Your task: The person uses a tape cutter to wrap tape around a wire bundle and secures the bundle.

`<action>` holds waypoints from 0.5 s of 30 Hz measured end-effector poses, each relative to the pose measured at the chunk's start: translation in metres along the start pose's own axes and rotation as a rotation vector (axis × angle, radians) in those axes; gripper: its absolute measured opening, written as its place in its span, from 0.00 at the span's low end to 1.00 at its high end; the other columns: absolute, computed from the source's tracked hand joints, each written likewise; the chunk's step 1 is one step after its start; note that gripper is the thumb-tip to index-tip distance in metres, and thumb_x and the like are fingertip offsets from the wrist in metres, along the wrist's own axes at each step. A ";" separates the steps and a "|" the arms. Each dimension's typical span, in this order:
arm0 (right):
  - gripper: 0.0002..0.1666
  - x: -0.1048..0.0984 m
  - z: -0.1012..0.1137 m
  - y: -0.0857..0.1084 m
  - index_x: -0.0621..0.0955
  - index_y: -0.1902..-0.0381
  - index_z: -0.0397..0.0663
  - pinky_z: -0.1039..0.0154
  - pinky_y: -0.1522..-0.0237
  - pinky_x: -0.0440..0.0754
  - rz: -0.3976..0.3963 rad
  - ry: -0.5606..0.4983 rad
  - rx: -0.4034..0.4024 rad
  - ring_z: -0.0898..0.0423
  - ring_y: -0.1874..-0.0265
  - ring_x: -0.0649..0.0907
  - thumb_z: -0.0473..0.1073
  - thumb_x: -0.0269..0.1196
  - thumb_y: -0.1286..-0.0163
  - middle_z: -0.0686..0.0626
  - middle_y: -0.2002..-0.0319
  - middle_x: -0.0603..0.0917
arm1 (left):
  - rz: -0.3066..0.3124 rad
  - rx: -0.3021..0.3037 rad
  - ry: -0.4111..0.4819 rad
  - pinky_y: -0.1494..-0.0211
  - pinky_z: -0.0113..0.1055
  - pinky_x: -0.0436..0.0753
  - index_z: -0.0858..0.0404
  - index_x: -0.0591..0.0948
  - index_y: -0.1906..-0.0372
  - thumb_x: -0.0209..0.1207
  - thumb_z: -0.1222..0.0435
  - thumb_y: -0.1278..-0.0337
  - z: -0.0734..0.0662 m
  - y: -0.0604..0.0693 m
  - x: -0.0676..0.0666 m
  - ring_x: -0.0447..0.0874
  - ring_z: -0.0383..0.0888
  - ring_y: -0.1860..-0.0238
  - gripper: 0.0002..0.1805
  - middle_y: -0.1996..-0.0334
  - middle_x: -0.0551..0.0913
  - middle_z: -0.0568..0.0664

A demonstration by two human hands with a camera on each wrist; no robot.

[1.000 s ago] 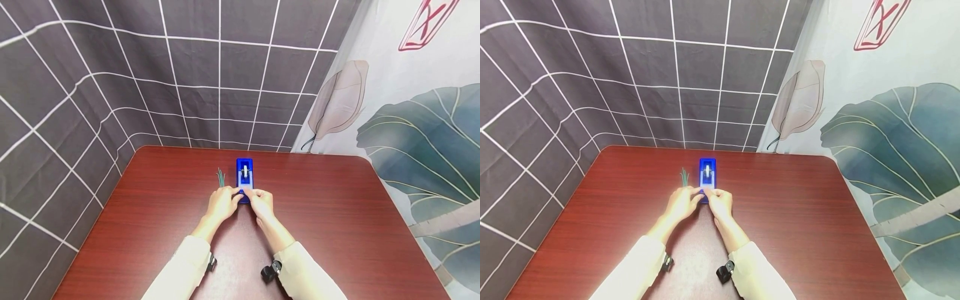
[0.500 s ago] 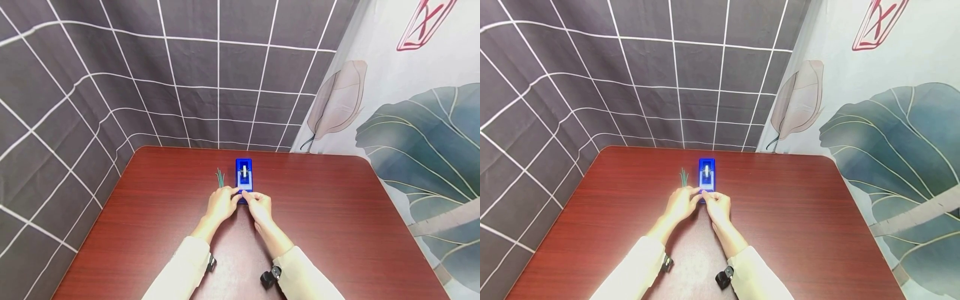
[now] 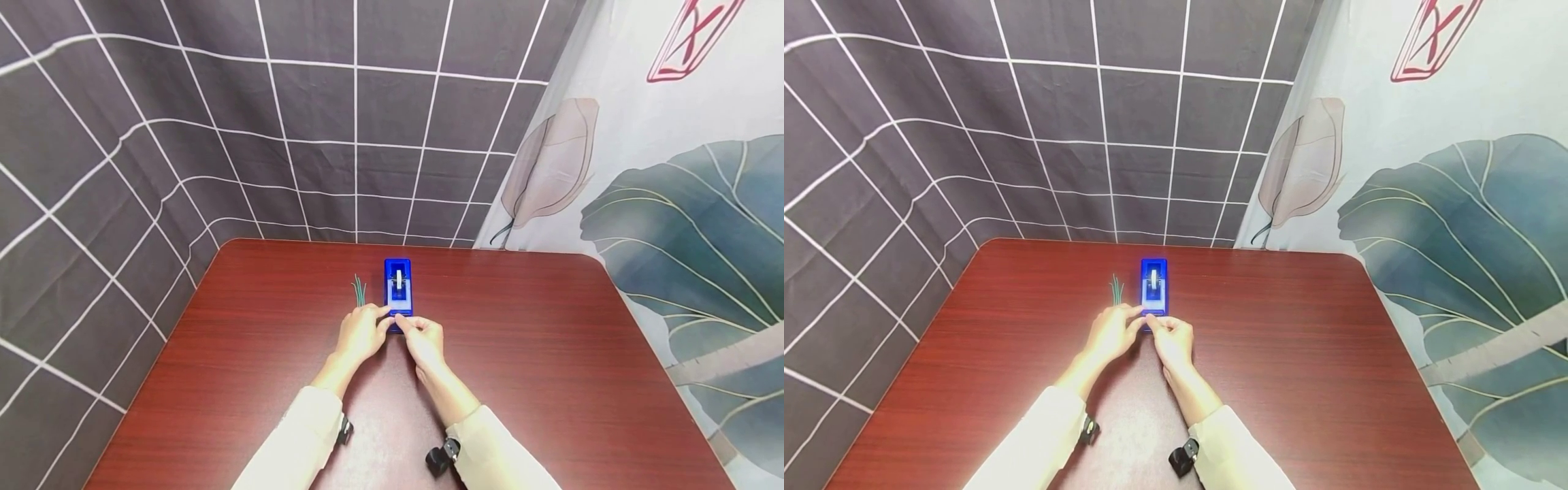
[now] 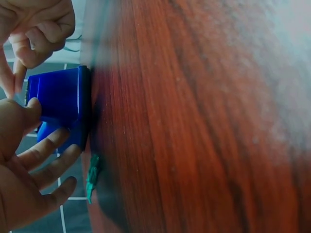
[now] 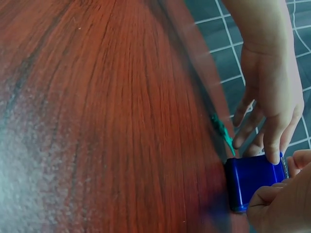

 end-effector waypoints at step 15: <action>0.17 -0.003 -0.004 0.005 0.86 0.68 0.26 0.68 0.67 0.72 0.006 -0.005 0.010 0.61 0.70 0.76 0.41 0.71 0.37 0.48 0.72 0.87 | 0.008 0.001 0.000 0.52 0.50 0.83 0.58 0.87 0.45 0.64 0.57 0.34 0.001 0.000 0.000 0.87 0.56 0.52 0.16 0.55 0.89 0.53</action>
Point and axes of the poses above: each hand's wrist, its own y-axis away from the middle knuckle, its own x-axis out of the palm, z = x × y, the point moved 6 cm from there along -y, towards the middle knuckle
